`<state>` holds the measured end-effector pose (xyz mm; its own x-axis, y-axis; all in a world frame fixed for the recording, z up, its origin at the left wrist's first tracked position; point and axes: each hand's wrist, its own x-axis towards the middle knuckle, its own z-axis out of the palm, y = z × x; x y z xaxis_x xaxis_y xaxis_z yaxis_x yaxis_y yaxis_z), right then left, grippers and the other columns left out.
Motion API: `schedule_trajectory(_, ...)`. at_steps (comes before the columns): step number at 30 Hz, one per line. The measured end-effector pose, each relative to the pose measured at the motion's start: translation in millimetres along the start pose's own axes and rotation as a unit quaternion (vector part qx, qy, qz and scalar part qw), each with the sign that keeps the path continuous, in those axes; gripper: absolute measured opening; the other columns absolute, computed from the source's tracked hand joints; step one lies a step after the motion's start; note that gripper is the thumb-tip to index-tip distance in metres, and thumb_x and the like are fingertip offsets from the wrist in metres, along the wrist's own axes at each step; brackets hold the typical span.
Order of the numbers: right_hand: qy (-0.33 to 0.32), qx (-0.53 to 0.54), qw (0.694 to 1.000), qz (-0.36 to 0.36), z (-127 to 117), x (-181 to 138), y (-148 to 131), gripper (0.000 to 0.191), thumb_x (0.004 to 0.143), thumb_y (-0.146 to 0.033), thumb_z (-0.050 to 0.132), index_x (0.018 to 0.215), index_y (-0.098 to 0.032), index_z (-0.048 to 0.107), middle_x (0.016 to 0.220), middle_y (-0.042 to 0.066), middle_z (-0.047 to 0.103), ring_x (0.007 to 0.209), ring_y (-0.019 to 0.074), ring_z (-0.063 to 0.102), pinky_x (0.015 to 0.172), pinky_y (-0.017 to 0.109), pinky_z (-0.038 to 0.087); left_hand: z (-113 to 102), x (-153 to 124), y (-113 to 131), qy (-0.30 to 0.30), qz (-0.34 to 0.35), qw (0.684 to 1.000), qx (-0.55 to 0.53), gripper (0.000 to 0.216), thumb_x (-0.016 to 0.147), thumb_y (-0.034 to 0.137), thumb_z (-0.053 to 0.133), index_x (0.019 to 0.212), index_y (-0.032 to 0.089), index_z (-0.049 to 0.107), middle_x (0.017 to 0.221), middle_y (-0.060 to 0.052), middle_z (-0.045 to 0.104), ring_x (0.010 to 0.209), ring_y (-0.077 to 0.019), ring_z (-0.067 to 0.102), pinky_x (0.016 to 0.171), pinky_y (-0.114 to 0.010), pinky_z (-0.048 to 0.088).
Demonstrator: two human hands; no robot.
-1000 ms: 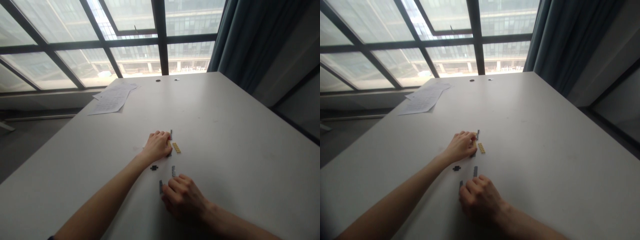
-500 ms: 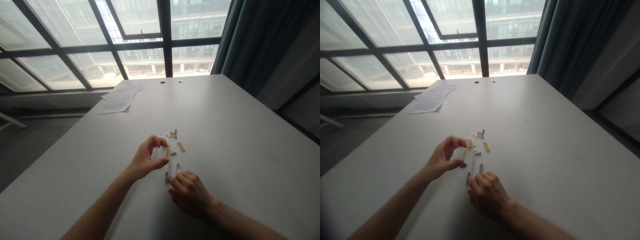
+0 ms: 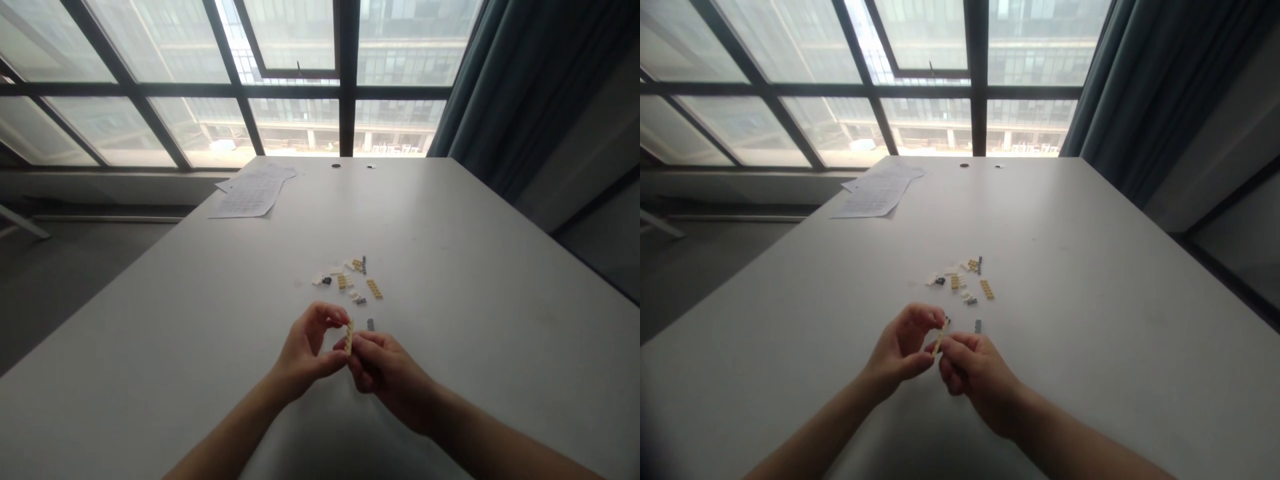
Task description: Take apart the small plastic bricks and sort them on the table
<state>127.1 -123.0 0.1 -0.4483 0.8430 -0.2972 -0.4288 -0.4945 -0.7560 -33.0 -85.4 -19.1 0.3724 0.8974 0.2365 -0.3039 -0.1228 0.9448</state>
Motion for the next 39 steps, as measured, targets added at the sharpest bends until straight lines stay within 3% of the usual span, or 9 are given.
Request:
schedule_trajectory(5,0.040,0.031,0.999,-0.010,0,5,6,0.030,0.072,-0.035,0.073,0.067,-0.017,0.049,0.052,-0.008,0.041,0.048,0.0058,0.029,0.050,0.022,0.022,-8,-6,3,-0.015,0.061,0.980,0.190,0.042,0.072,0.029,0.076,0.108,0.021,0.056,0.100,-0.006,0.058,0.097,-0.0211,0.056,0.088,-0.035,0.043)
schedule_trajectory(9,0.107,-0.124,0.984,-0.068,-4,7,3,0.025,0.073,-0.033,0.069,0.065,-0.016,0.052,0.051,-0.007,0.043,0.048,0.0068,0.032,0.050,0.023,0.023,-11,-11,10,-0.039,0.083,0.943,0.320,0.052,0.074,0.025,0.073,0.122,0.025,0.052,0.106,-0.007,0.058,0.101,-0.0231,0.055,0.090,-0.038,0.046)
schedule_trajectory(16,0.153,-0.260,0.945,-0.127,-5,9,6,0.024,0.072,-0.032,0.070,0.062,-0.017,0.054,0.054,-0.005,0.049,0.052,0.0089,0.039,0.052,0.023,0.030,-10,-11,5,-0.006,0.181,0.879,0.441,0.047,0.072,0.027,0.078,0.114,0.024,0.056,0.103,-0.007,0.062,0.098,-0.0230,0.055,0.087,-0.037,0.048)
schedule_trajectory(19,0.124,-0.239,0.953,-0.139,-10,10,14,0.026,0.078,-0.036,0.067,0.066,-0.016,0.055,0.058,-0.004,0.050,0.055,0.0095,0.040,0.054,0.023,0.032,-10,-12,3,0.009,0.209,0.865,0.456,0.045,0.073,0.027,0.077,0.113,0.023,0.057,0.101,-0.007,0.062,0.096,-0.0226,0.056,0.086,-0.037,0.049)
schedule_trajectory(22,0.068,-0.199,0.968,-0.137,-15,11,21,0.032,0.088,-0.043,0.055,0.074,-0.015,0.061,0.061,-0.002,0.049,0.059,0.0109,0.042,0.059,0.025,0.033,-12,-12,2,0.028,0.210,0.876,0.433,0.048,0.072,0.031,0.078,0.112,0.023,0.056,0.102,-0.008,0.061,0.095,-0.0222,0.057,0.083,-0.035,0.051)
schedule_trajectory(26,0.030,-0.153,0.983,-0.096,-18,12,24,0.028,0.085,-0.041,0.059,0.081,-0.014,0.065,0.066,0.000,0.053,0.063,0.0119,0.043,0.063,0.025,0.034,-11,-14,1,0.033,0.195,0.885,0.420,0.047,0.072,0.028,0.078,0.113,0.024,0.054,0.104,-0.008,0.059,0.097,-0.0222,0.058,0.083,-0.035,0.052)
schedule_trajectory(32,0.031,-0.105,0.991,-0.077,-13,11,24,0.027,0.069,-0.035,0.074,0.069,-0.017,0.055,0.062,-0.004,0.051,0.059,0.0102,0.042,0.059,0.023,0.033,-8,-18,-1,-0.006,0.202,0.886,0.418,0.048,0.073,0.019,0.073,0.113,0.024,0.048,0.108,-0.009,0.057,0.102,-0.0236,0.055,0.086,-0.037,0.051)
schedule_trajectory(39,0.122,-0.191,0.967,-0.115,-9,9,25,0.030,0.071,-0.038,0.072,0.065,-0.017,0.051,0.058,-0.005,0.049,0.055,0.0096,0.040,0.054,0.023,0.033,-7,-20,-1,-0.026,0.193,0.865,0.462,0.048,0.075,0.017,0.068,0.118,0.024,0.048,0.111,-0.010,0.057,0.106,-0.0254,0.053,0.091,-0.041,0.047)
